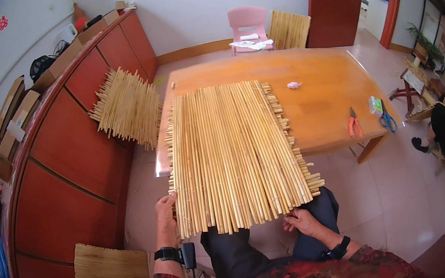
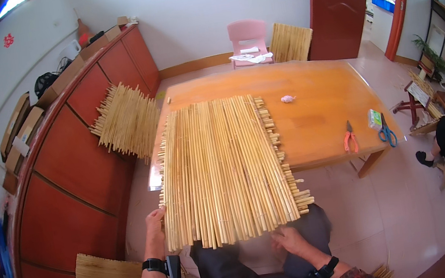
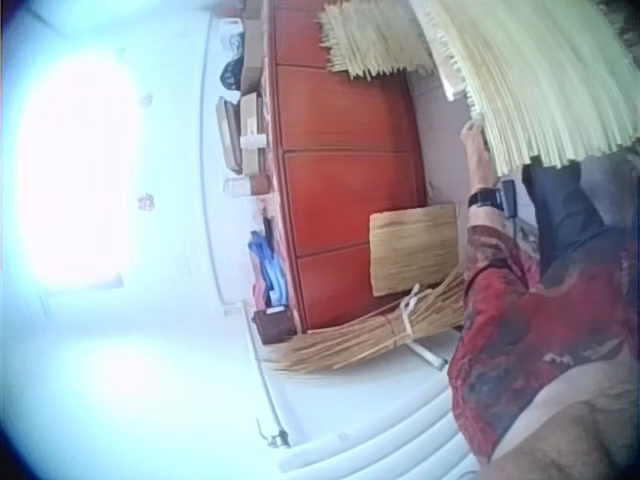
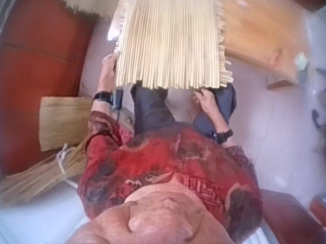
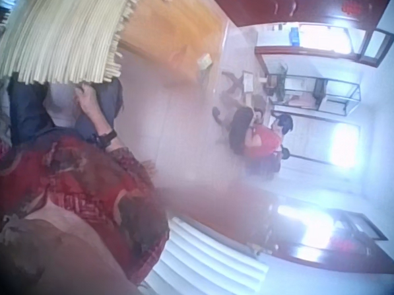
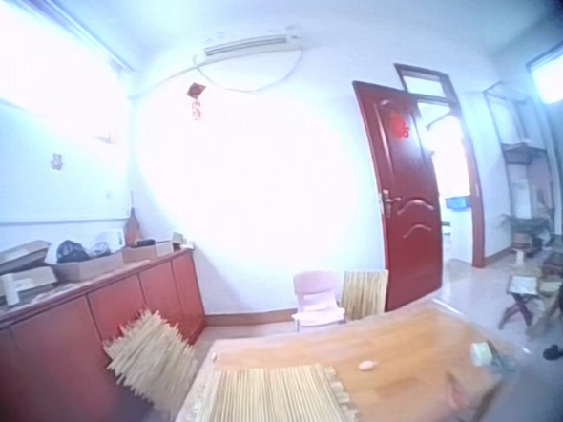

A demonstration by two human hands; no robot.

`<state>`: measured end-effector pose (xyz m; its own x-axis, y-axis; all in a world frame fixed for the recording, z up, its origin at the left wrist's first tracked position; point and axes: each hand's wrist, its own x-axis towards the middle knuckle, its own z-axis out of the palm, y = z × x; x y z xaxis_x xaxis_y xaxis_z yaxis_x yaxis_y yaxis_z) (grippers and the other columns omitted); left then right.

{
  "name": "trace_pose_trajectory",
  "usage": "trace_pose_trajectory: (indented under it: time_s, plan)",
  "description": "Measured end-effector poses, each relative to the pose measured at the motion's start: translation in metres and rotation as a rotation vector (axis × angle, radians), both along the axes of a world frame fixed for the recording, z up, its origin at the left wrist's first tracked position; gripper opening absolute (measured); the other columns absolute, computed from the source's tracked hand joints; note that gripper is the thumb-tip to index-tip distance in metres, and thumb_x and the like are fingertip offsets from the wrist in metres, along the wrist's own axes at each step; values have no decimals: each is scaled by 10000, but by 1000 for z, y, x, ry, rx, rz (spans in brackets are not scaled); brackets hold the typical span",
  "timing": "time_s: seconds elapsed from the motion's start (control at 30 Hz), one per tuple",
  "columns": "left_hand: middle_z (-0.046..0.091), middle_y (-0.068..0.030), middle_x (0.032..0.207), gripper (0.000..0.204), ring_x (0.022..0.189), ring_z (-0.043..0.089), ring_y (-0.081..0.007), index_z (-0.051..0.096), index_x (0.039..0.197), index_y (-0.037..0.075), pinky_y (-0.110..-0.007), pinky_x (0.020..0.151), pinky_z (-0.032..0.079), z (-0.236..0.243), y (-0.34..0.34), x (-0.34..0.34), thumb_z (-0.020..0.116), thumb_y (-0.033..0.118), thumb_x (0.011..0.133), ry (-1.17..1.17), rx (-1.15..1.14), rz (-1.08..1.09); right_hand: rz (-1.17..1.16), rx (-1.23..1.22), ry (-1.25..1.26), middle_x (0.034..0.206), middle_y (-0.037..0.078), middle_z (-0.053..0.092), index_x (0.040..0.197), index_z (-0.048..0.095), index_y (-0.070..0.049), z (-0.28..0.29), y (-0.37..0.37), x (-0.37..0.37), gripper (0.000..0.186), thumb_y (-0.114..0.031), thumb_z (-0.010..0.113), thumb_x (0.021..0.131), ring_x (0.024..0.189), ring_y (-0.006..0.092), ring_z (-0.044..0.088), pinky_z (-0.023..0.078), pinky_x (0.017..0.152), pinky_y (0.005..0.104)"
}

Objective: The person weaves a straw mat by aligning thin wooden stalks side-by-side and binding them together using string and wire. The person handles the stalks individually, threads the string through them to secure their position, cuts the string using scissors, and tightens the binding wires by hand.

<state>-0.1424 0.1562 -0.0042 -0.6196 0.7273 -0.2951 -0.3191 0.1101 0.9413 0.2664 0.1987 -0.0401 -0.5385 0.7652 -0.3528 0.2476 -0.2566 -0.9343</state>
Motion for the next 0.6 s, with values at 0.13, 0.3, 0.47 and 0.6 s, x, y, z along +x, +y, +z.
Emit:
trace_pose_trajectory:
  time_s: [0.13,0.3,0.47,0.6]
  plan:
    - [581,-15,644,171,500,532,-103,587,742,45,-226,465,428,2,2,-1,637,194,810,-14,18,-6,76,834,-267,778,148,565,830,569,-17,32,6,-3,145,-155,548,789,769,357,519,425,709,406]
    - [579,-22,660,175,525,537,-106,585,737,44,-231,490,435,5,10,1,638,195,809,-42,68,-46,118,1355,-402,786,115,519,769,546,-55,77,17,-7,116,-163,584,749,808,302,489,381,757,393]
    - [595,-32,707,235,596,548,-110,607,798,3,-246,549,443,-16,28,3,646,234,803,39,24,-1,151,1169,-359,814,109,527,771,540,-58,46,34,-2,100,-155,565,763,820,299,502,385,745,411]
    - [606,-176,957,415,874,582,-239,555,1018,-81,-322,773,452,1,23,25,586,291,837,627,-208,5,537,926,-430,805,106,547,811,542,-62,35,12,7,60,-117,560,795,796,285,556,440,684,394]
